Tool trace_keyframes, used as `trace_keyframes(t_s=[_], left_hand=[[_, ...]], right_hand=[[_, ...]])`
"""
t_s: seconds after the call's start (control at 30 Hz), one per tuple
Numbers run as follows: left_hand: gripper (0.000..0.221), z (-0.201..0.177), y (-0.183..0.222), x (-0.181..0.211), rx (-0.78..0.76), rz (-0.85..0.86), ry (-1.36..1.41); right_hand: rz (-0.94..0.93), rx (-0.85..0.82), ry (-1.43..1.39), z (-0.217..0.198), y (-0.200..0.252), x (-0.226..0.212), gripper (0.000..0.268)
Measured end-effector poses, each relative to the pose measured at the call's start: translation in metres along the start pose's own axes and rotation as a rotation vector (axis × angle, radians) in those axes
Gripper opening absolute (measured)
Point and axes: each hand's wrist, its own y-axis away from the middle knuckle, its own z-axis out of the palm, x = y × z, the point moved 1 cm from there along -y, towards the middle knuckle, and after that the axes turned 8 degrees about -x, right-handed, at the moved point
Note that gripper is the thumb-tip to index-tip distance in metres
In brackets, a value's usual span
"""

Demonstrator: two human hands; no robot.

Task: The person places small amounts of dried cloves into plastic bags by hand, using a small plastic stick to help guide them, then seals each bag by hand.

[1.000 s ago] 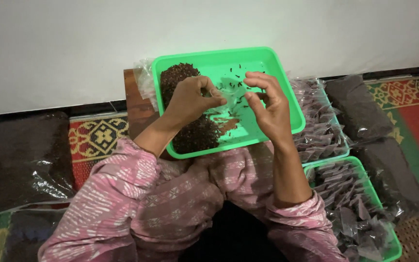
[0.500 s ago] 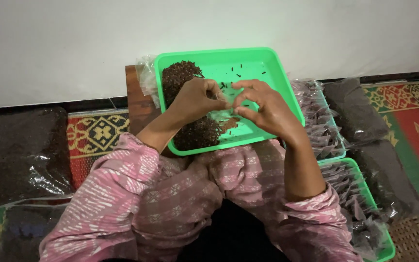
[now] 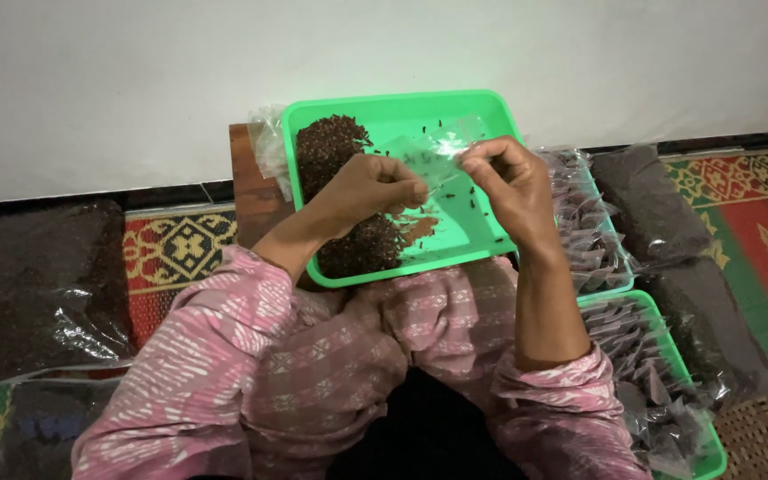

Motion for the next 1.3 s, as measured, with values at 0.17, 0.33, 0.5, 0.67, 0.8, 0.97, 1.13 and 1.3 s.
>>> trace_keyframes(t_s=[0.17, 0.33, 0.5, 0.67, 0.8, 0.97, 1.13, 1.3], left_hand=[[0.027, -0.006, 0.0, -0.001, -0.001, -0.028, -0.053], [0.031, -0.012, 0.002, -0.005, -0.048, -0.002, -0.199], [0.106, 0.018, 0.006, 0.043, 0.344, 0.098, -1.053], [0.111, 0.04, 0.007, 0.041, 0.334, 0.013, -1.153], [0.081, 0.03, -0.003, 0.017, 0.477, 0.045, -1.093], [0.059, 0.016, -0.018, -0.012, 0.589, 0.194, -1.001], [0.057, 0.01, -0.019, -0.012, 0.537, 0.358, -0.832], [0.065, 0.014, -0.013, -0.006, 0.365, 0.349, -0.687]], right_hand=[[0.005, 0.04, 0.008, -0.003, 0.004, -0.004, 0.007], [0.022, 0.042, 0.042, 0.001, 0.002, -0.008, 0.005], [-0.071, -0.003, 0.449, 0.01, -0.003, -0.012, 0.014], [-0.046, -0.025, 0.532, 0.04, -0.01, -0.022, 0.011], [-0.026, -0.071, 0.685, 0.055, -0.014, -0.033, 0.017], [0.0, -0.103, 0.745, 0.062, -0.017, -0.056, 0.017], [0.127, -0.207, 0.742, 0.053, -0.017, -0.079, 0.03], [0.109, -0.392, 0.667, 0.049, -0.021, -0.092, 0.023]])
